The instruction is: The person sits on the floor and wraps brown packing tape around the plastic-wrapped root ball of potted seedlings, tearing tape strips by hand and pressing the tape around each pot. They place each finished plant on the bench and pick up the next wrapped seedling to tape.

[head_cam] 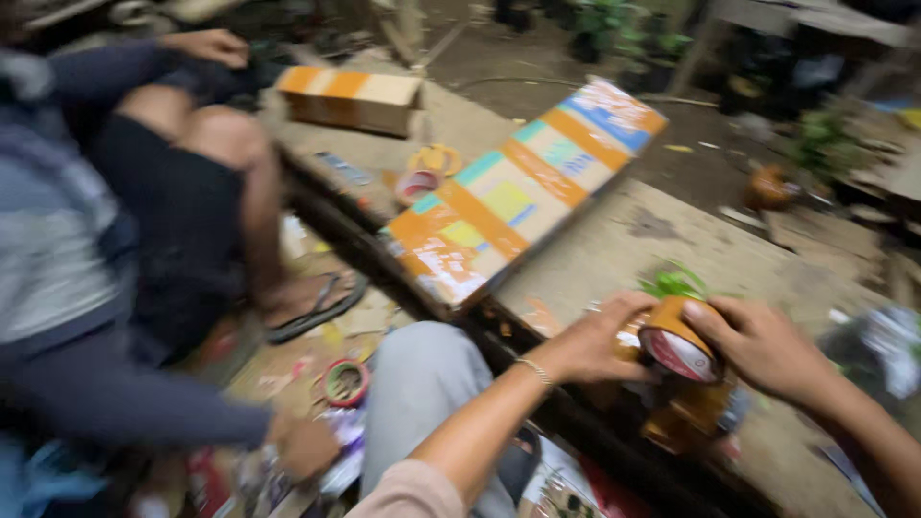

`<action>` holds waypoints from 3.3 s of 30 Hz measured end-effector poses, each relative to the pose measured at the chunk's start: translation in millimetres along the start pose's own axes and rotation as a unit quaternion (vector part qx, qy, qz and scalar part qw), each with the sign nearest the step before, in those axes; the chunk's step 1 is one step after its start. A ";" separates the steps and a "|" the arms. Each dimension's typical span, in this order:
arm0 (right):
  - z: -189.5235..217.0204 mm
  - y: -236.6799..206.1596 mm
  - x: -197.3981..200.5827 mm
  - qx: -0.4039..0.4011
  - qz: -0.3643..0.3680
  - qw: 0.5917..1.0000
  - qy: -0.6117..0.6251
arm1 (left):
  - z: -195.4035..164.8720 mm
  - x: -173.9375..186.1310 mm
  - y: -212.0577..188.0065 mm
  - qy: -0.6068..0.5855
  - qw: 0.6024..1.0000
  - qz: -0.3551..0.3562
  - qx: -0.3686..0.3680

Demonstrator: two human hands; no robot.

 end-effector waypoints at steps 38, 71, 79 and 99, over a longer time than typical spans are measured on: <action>-54.1 -101.6 -26.0 0.028 -0.183 0.899 0.397 | -91.0 -24.9 56.5 0.139 0.940 0.308 0.045; -75.4 -94.8 -25.3 -0.161 -0.070 0.983 -0.055 | -100.8 -38.6 59.6 0.184 0.934 0.305 -0.035; -108.5 -115.6 -24.9 -0.110 -0.215 0.956 0.167 | -105.6 -77.7 66.5 0.310 0.863 0.400 0.009; -121.9 -131.1 -31.7 -0.063 -0.219 0.951 0.207 | -104.8 -97.6 77.8 0.321 0.850 0.403 -0.109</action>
Point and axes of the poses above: each hand's wrist, its own y-axis towards the middle knuckle, its own x-axis out of the back of the hand, z = x × y, the point moved 9 cm from there along y, towards the middle knuckle, and after that the axes turned 6 degrees about z, right-handed, at the moved point
